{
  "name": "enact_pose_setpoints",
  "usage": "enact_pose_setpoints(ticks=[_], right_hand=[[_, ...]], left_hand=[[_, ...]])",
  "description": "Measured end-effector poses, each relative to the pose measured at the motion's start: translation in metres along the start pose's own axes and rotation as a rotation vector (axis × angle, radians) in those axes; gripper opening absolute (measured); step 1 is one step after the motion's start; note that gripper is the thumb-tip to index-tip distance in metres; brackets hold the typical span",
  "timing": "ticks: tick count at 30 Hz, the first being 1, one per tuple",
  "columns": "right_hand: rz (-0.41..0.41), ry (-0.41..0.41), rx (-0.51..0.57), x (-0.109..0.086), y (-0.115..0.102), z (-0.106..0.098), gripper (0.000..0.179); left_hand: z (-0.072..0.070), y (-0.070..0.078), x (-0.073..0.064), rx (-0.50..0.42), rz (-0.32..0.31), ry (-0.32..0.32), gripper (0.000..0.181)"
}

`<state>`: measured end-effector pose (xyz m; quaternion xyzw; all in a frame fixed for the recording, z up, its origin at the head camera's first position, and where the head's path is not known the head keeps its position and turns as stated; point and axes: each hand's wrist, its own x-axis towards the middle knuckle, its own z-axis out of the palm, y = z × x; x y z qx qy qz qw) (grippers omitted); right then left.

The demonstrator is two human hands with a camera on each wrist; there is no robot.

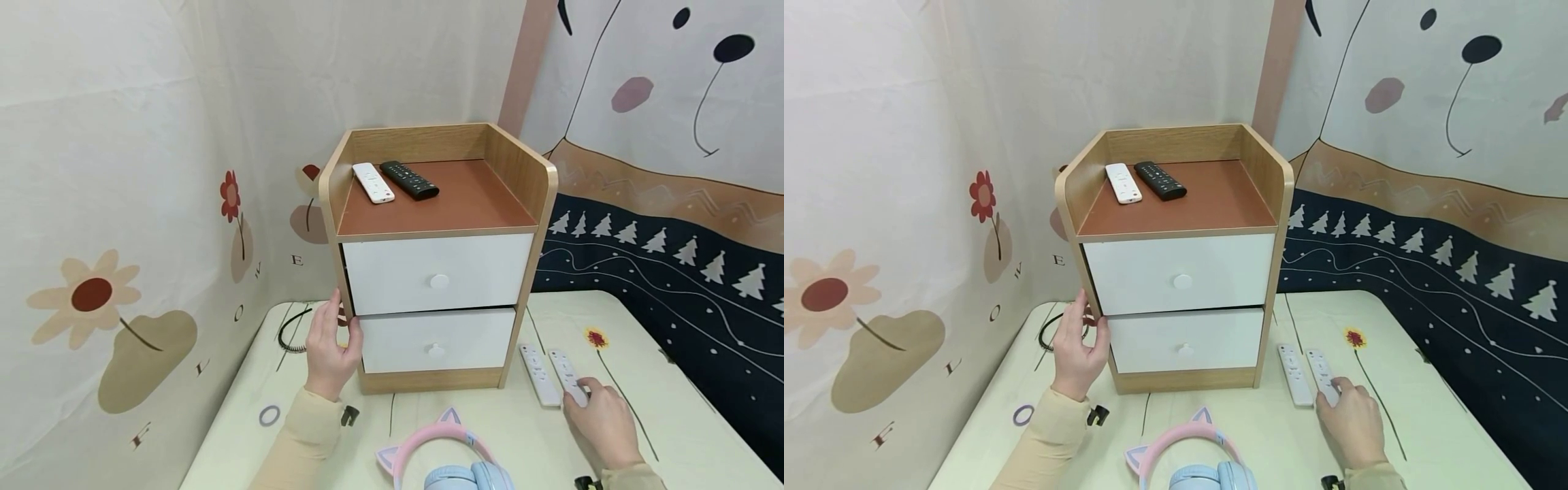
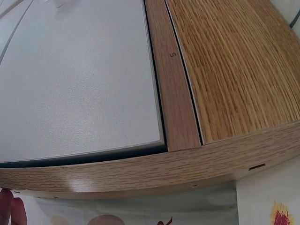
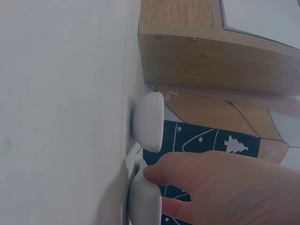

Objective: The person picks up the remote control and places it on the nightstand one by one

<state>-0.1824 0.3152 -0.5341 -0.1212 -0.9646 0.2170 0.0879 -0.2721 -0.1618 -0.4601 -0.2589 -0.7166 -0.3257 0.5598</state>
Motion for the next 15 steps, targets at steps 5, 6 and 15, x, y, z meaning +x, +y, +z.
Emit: enact_pose_setpoints(ticks=[5, 6, 15], right_hand=[[0.038, -0.003, 0.016, 0.000, -0.002, -0.003, 0.052], [0.053, -0.003, 0.025, 0.000, -0.002, -0.003, 0.052], [0.080, 0.218, 0.081, -0.011, -0.031, -0.023, 0.047]], left_hand=[[0.000, -0.001, -0.001, 0.013, 0.005, 0.002, 0.062], [0.000, -0.001, -0.001, 0.014, 0.006, 0.003, 0.062], [0.001, -0.002, 0.000, 0.009, 0.002, 0.000, 0.062]])
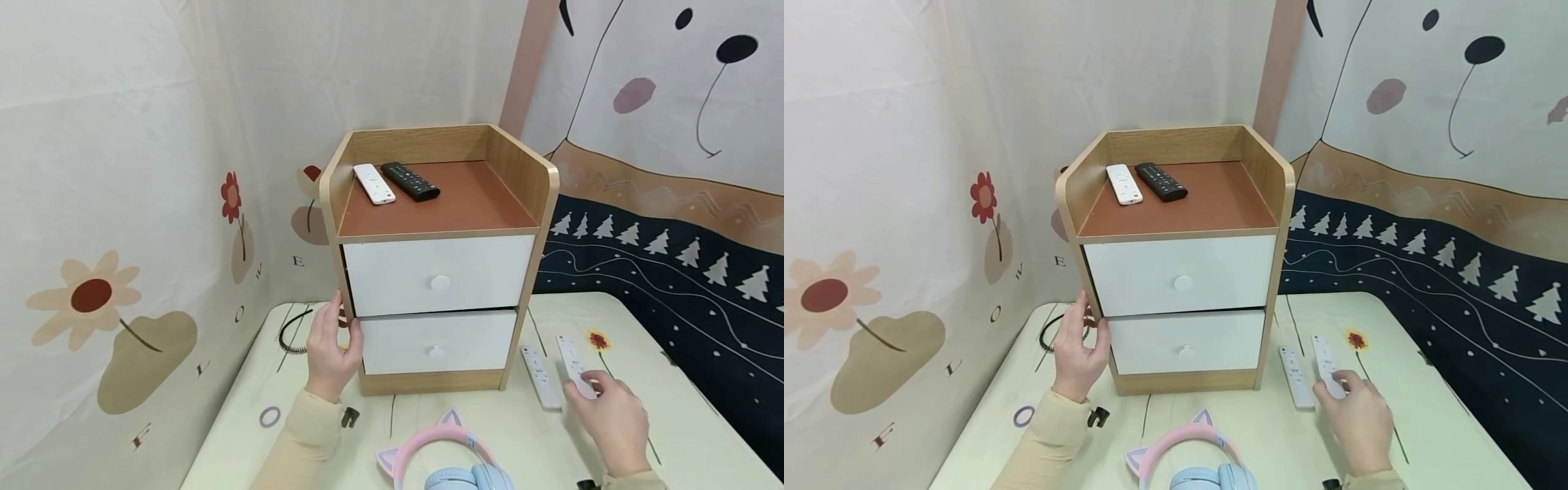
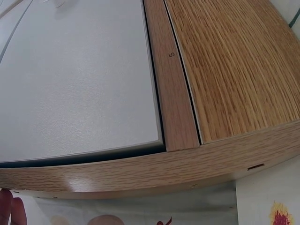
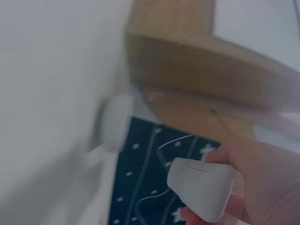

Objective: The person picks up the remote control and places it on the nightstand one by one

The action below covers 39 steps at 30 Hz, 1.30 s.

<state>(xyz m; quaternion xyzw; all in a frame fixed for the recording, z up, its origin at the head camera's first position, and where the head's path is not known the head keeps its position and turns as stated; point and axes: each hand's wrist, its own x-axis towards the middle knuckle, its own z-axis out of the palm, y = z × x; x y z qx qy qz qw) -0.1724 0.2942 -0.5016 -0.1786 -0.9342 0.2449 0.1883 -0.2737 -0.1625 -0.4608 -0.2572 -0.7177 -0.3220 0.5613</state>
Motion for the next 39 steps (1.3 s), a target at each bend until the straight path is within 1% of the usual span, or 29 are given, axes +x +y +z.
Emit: enact_pose_setpoints(ticks=[2, 6, 8, 10, 14, 18, 21, 25, 30, 36, 39], right_hand=[[-0.062, 0.103, 0.027, -0.005, -0.011, -0.005, 0.043], [-0.224, 0.318, 0.107, -0.014, -0.034, -0.018, 0.037], [-0.284, 0.393, 0.146, -0.019, -0.046, -0.026, 0.037], [-0.336, 0.447, 0.181, -0.023, -0.057, -0.034, 0.038], [-0.435, 0.528, 0.267, -0.029, -0.077, -0.049, 0.039], [-0.557, 0.627, 0.380, -0.029, -0.098, -0.060, 0.040], [-0.634, 0.680, 0.439, -0.025, -0.116, -0.067, 0.041], [-0.686, 0.692, 0.460, -0.017, -0.138, -0.077, 0.041], [-0.716, 0.660, 0.455, -0.005, -0.163, -0.088, 0.038], [-0.723, 0.601, 0.370, 0.011, -0.194, -0.102, 0.035], [-0.727, 0.589, 0.338, 0.020, -0.209, -0.108, 0.034]], left_hand=[[0.000, 0.000, 0.000, 0.000, 0.001, 0.006, 0.062], [0.001, 0.000, 0.000, 0.001, 0.003, 0.014, 0.062], [0.001, 0.000, 0.000, 0.000, 0.005, 0.013, 0.062], [0.001, 0.001, 0.000, -0.002, 0.005, 0.011, 0.062], [0.001, 0.001, 0.000, -0.005, 0.002, 0.010, 0.062], [0.001, 0.001, 0.000, -0.006, -0.007, 0.006, 0.062], [0.001, 0.000, 0.000, -0.009, -0.012, 0.003, 0.062], [0.001, 0.000, 0.000, -0.010, -0.013, -0.001, 0.062], [0.002, 0.000, 0.000, -0.009, -0.011, -0.005, 0.063], [0.001, 0.000, -0.001, -0.006, -0.010, -0.009, 0.062], [0.002, 0.000, -0.001, -0.008, -0.008, -0.008, 0.063]])
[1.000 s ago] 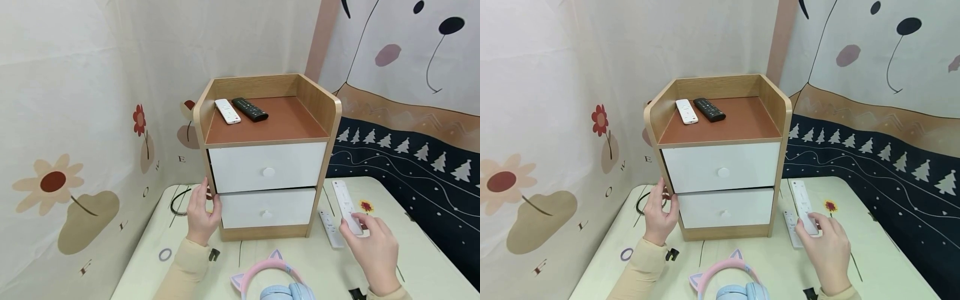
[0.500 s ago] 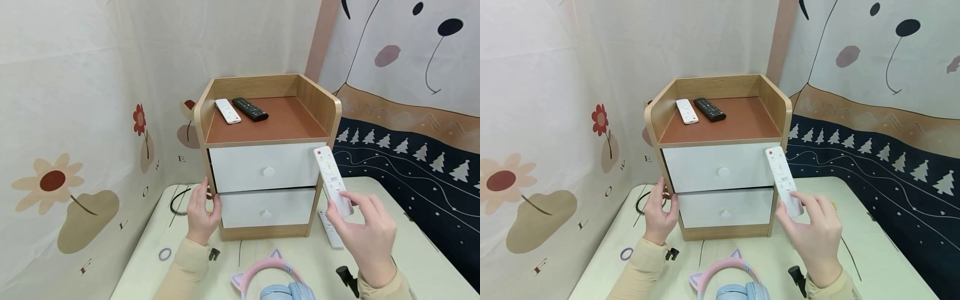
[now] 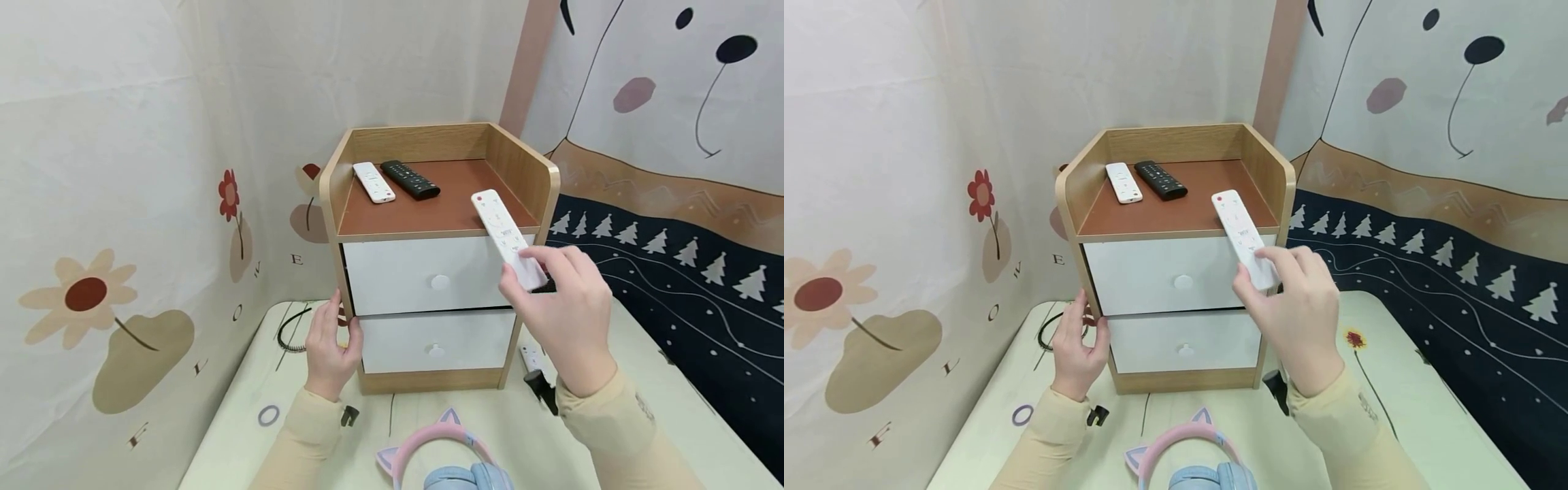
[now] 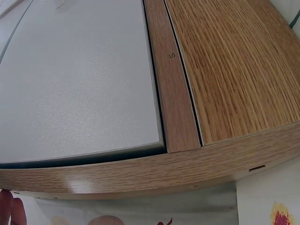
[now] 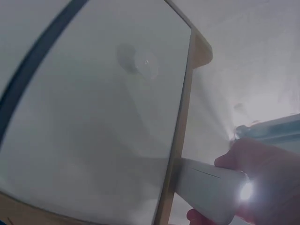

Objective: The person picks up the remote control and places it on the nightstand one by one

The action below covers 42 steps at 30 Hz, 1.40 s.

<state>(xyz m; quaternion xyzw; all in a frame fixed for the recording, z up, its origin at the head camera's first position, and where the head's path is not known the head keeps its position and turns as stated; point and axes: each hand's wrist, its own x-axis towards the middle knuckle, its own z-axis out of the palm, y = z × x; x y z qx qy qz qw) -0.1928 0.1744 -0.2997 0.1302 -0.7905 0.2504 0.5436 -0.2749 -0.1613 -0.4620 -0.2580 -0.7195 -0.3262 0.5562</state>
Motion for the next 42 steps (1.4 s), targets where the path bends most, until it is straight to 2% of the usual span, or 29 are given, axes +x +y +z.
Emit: enact_pose_setpoints(ticks=[7, 17, 26, 35, 42], right_hand=[[0.004, -0.059, -0.025, 0.034, -0.012, 0.013, 0.030], [0.065, -0.250, -0.086, 0.077, -0.029, 0.028, 0.028], [0.172, -0.416, -0.117, 0.101, -0.030, 0.046, 0.032], [0.232, -0.638, -0.173, 0.131, -0.028, 0.059, 0.037], [0.250, -0.722, -0.189, 0.141, -0.026, 0.081, 0.040]], left_hand=[[0.001, 0.000, 0.000, 0.000, 0.001, -0.001, 0.063], [0.001, 0.000, 0.005, 0.005, 0.024, 0.009, 0.064], [0.000, -0.001, 0.007, 0.017, 0.020, 0.008, 0.064], [0.004, 0.001, 0.006, 0.008, 0.010, 0.021, 0.064], [0.002, 0.005, 0.001, 0.024, -0.015, 0.033, 0.063]])
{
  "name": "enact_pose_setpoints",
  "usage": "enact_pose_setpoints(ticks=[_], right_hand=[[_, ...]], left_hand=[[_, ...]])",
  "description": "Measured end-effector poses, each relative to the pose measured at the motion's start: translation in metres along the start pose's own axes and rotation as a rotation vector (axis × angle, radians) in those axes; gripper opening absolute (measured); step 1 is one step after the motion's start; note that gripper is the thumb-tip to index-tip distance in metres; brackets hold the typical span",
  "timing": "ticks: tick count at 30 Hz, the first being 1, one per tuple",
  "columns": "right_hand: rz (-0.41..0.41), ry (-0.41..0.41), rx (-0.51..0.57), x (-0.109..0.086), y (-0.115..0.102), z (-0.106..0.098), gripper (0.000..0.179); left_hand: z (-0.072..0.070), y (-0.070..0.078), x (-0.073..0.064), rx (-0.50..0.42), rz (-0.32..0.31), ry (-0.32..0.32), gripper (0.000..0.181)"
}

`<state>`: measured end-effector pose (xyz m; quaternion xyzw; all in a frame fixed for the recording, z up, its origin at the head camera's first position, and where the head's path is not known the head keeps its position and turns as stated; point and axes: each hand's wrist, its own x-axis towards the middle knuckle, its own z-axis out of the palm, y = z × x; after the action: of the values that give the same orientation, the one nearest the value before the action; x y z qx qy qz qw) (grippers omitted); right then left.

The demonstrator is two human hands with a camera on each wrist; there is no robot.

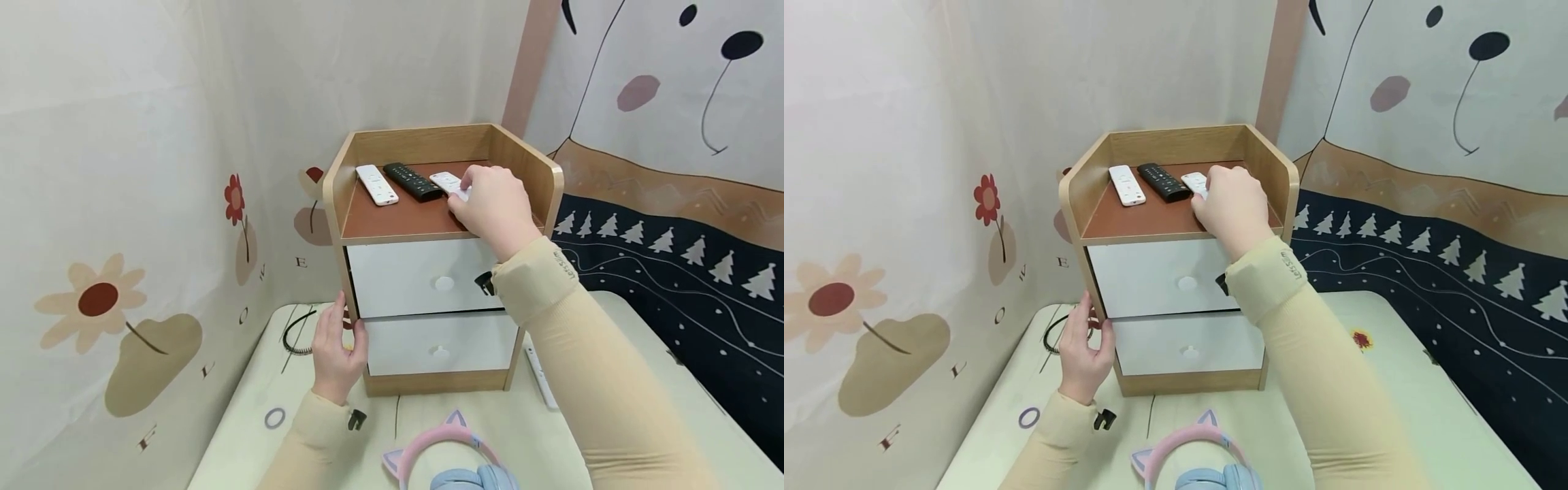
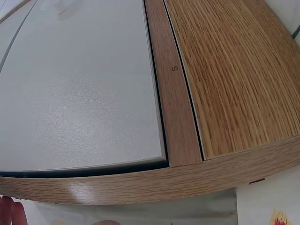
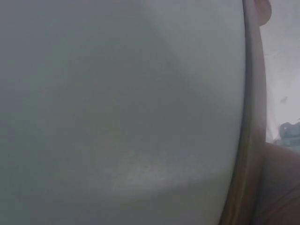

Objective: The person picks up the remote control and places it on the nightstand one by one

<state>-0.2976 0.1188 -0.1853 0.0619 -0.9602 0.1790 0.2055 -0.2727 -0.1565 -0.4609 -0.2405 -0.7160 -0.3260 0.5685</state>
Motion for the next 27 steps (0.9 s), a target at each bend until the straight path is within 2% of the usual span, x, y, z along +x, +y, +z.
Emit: enact_pose_setpoints(ticks=[8, 16, 27], right_hand=[[-0.006, -0.057, -0.034, 0.013, -0.004, 0.004, 0.039], [-0.037, -0.024, -0.038, 0.019, 0.000, 0.012, 0.037], [-0.025, -0.045, -0.047, 0.022, 0.000, 0.012, 0.041]], left_hand=[[0.000, 0.002, -0.004, 0.006, -0.019, 0.000, 0.063], [0.000, 0.002, -0.006, 0.001, -0.006, 0.003, 0.064], [0.000, 0.000, -0.002, -0.009, -0.003, 0.008, 0.063]])
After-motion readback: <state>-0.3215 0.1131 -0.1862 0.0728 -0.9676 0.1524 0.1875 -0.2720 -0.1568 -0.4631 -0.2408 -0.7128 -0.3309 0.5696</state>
